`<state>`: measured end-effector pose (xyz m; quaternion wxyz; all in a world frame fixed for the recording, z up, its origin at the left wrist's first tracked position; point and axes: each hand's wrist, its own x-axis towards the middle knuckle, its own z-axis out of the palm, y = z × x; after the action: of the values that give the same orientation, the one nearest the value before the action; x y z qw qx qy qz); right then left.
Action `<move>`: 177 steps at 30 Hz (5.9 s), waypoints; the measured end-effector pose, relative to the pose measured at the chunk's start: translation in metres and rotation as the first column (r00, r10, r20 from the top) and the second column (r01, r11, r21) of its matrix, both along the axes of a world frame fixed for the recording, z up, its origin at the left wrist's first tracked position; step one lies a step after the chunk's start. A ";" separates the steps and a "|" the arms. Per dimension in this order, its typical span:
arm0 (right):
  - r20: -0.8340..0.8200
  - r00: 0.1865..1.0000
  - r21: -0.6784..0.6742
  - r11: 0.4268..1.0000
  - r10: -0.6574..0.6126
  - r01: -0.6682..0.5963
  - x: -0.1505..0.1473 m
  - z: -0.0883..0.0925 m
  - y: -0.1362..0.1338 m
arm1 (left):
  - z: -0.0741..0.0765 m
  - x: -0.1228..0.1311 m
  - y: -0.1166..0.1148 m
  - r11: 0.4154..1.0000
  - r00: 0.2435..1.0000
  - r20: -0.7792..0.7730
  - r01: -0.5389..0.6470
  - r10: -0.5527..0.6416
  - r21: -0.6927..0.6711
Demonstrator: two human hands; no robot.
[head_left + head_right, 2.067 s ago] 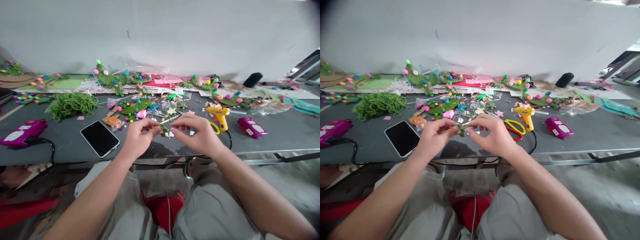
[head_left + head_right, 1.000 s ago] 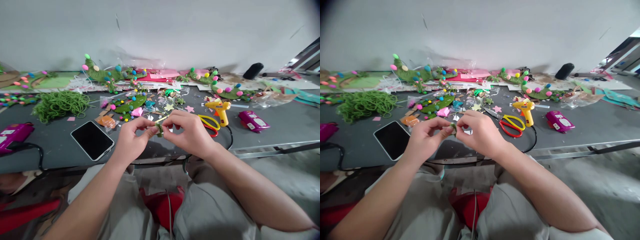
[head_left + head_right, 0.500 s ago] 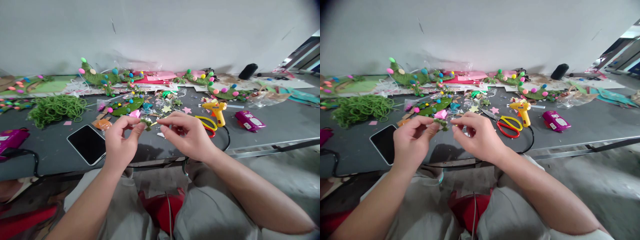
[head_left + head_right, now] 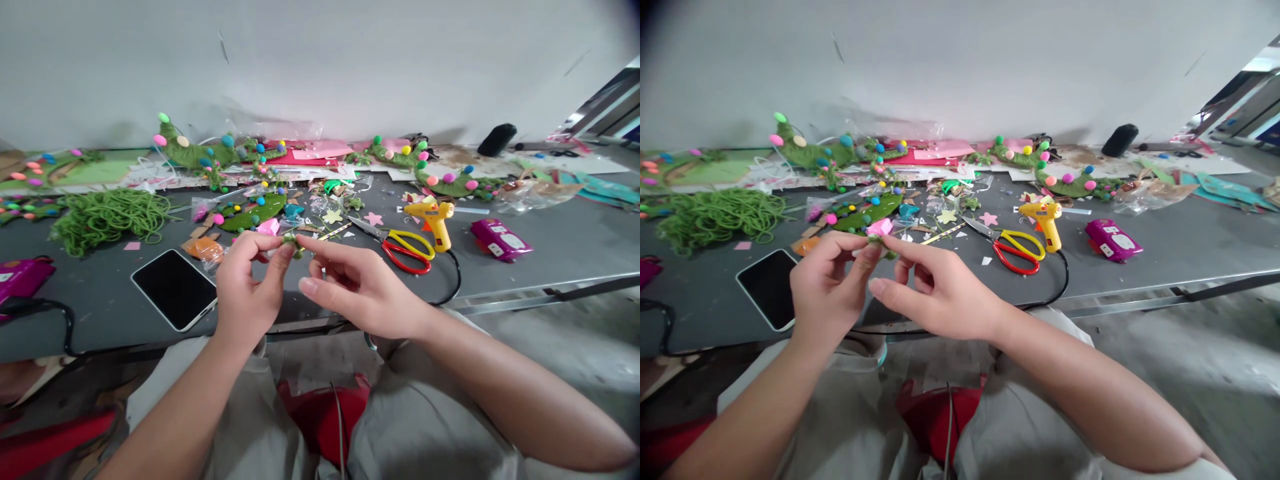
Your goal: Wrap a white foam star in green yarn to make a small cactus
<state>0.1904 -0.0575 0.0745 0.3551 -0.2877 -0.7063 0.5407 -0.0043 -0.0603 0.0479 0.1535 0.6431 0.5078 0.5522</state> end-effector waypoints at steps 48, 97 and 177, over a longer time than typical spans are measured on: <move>-0.149 0.987 0.329 0.944 0.067 -0.015 0.027 0.007 -0.010 | 0.009 0.002 -0.021 0.872 0.952 -0.304 0.181 -0.039 0.454; -0.156 0.981 0.123 0.988 0.116 -0.098 0.045 0.009 -0.007 | 0.016 0.002 -0.027 0.834 0.920 -0.365 0.310 -0.142 0.457; 0.399 0.906 0.288 0.957 -0.139 0.020 0.043 -0.016 0.017 | -0.003 0.014 -0.011 0.886 0.822 -0.397 0.253 -0.409 -0.388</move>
<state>0.2331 -0.0409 0.0588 0.2555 -0.3720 -0.8219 0.3476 0.0094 -0.0717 0.0447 0.2227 0.8028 0.4906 0.2554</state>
